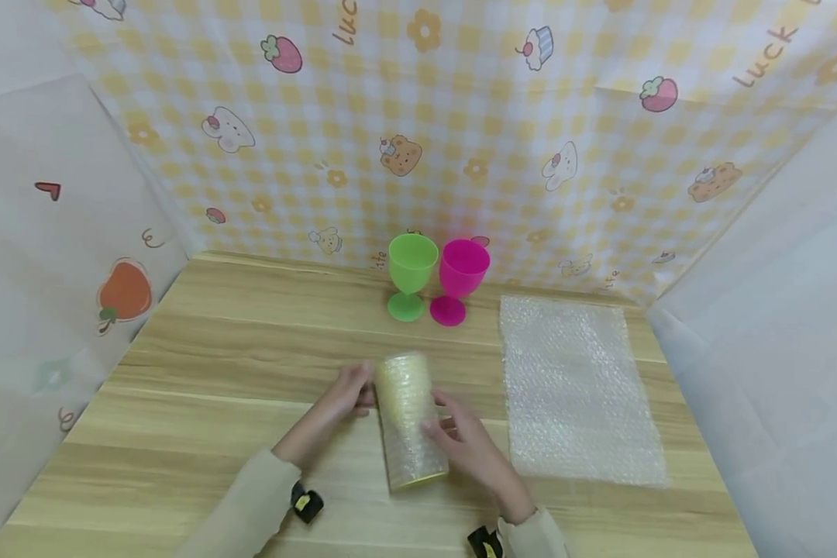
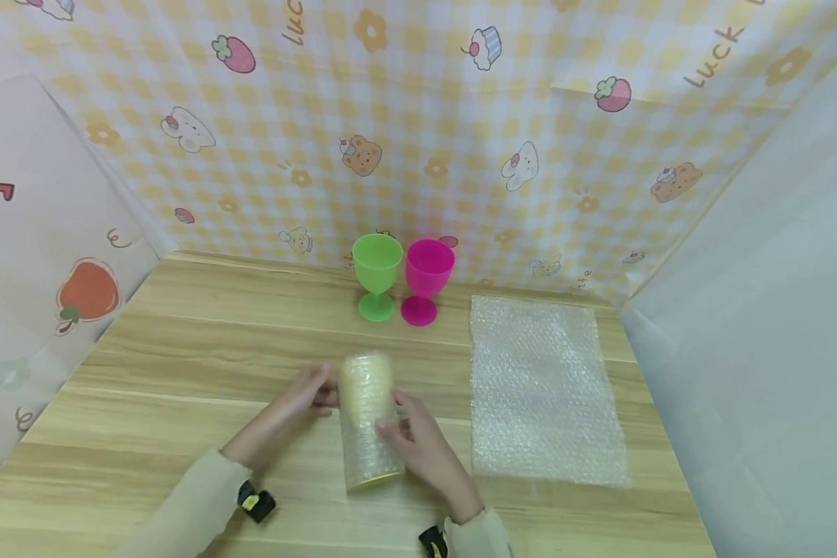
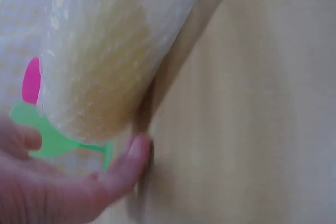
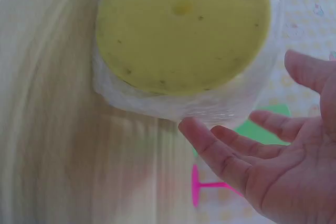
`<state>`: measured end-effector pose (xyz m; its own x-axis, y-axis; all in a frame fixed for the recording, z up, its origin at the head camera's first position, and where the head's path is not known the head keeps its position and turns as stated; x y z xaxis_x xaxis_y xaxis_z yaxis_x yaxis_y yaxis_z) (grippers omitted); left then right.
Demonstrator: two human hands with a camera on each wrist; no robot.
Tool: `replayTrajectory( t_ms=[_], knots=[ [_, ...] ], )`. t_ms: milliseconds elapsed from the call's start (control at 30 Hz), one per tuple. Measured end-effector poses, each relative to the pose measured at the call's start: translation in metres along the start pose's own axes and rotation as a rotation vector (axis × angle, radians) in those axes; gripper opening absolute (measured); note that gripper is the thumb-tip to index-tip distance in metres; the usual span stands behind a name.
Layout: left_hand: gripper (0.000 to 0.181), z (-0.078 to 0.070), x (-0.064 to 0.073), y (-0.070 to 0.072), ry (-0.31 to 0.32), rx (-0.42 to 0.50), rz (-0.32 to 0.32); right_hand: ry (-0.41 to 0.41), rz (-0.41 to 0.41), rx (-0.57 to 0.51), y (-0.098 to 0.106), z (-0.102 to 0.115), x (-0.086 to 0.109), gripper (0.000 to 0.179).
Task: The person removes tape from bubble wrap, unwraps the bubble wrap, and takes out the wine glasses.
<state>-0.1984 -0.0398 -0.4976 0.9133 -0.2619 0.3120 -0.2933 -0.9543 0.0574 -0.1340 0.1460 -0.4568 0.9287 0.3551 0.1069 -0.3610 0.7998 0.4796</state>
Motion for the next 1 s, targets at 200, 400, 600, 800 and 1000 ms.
replayTrajectory(
  t_ms=[200, 400, 600, 800, 1000],
  knots=[
    [0.064, 0.018, 0.035, -0.014, 0.044, 0.054, 0.162, -0.073, 0.063, -0.107, -0.017, -0.009, -0.001, 0.059],
    [0.072, 0.008, 0.050, -0.017, -0.085, -0.103, 0.016, -0.139, 0.101, -0.146, -0.028, -0.021, 0.005, 0.056],
    [0.064, -0.006, 0.054, -0.027, -0.207, -0.292, -0.092, -0.179, 0.077, -0.132, -0.029, -0.030, 0.007, 0.055],
    [0.053, -0.011, 0.048, -0.040, -0.323, -0.342, -0.121, -0.095, -0.191, -0.078, -0.005, -0.022, 0.002, 0.050],
    [0.053, -0.016, 0.045, -0.055, -0.359, -0.372, -0.057, 0.128, -0.391, 0.055, 0.011, 0.005, -0.001, 0.016]
  ],
)
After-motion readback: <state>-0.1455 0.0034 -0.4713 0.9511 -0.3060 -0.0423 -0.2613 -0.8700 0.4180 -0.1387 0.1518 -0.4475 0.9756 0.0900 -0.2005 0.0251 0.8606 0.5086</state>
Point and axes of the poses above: each hand's wrist, its own x-axis away from the middle knuckle, its own y-axis out of the back of the hand, z = x × y, the point moved 7 cm from there along -x, towards the middle knuckle, and after that the axes turned 2 degrees about z, right-handed, at the moved point
